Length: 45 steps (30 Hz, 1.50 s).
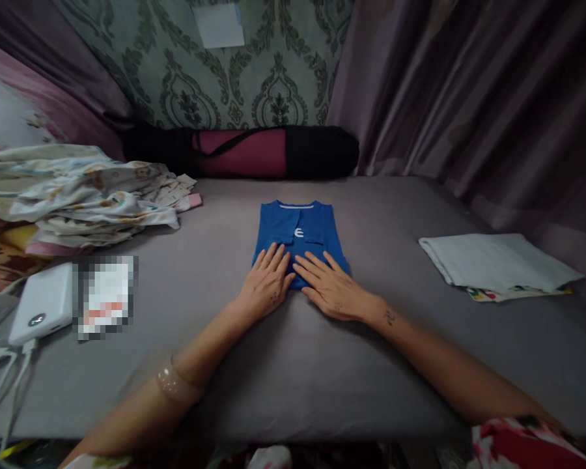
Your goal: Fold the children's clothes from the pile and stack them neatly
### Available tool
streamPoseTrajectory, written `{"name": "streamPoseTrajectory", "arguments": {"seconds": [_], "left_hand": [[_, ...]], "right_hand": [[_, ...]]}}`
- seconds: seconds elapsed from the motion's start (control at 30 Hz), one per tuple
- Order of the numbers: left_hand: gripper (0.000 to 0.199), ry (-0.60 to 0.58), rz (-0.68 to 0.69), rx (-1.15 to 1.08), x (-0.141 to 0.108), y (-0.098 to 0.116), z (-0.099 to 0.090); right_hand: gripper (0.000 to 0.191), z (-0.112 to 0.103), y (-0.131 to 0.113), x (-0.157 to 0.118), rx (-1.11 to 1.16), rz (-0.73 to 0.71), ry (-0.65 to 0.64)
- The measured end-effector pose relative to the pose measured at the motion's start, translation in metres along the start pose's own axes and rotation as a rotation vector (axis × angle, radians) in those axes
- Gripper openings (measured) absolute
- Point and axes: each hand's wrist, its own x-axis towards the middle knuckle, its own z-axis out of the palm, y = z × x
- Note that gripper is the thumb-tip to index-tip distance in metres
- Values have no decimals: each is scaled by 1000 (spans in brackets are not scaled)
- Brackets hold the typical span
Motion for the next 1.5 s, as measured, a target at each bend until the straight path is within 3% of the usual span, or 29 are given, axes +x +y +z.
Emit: {"name": "streamPoseTrajectory", "arguments": {"seconds": [0.23,0.37,0.5,0.67,0.8,0.93,1.1,1.2,1.33,1.5], "left_hand": [[60,-138,-92,93,-7,-2,8],[60,-113,-75,85,-7,-2,4],[60,-30,-66,71,-9,-2,0],[66,-127,-125,34,-13,-5,7],[66,-135,-141,-71,-11,-7,7],[59,-28,-279,-307,-6,-17,-5],[47,229,-537,-492,-5,-39,-18],[44,256,-640,-564,-6,-46,-19],[43,269,-679,-610,-5,-49,-17],[43,283,-698,-635,-3,-53,-9]], "right_hand": [[55,3,3,1,42,15,-104],[53,0,5,-1,50,10,-93],[53,-2,15,-8,19,95,-32],[55,3,26,-13,26,135,-62],[56,3,27,-14,29,131,-81],[54,-7,28,-9,25,109,-95],[52,-11,33,6,24,-138,-117],[54,-3,39,8,46,-219,-161],[54,-2,41,7,56,-222,-160],[50,-14,20,31,46,-221,-109]]}}
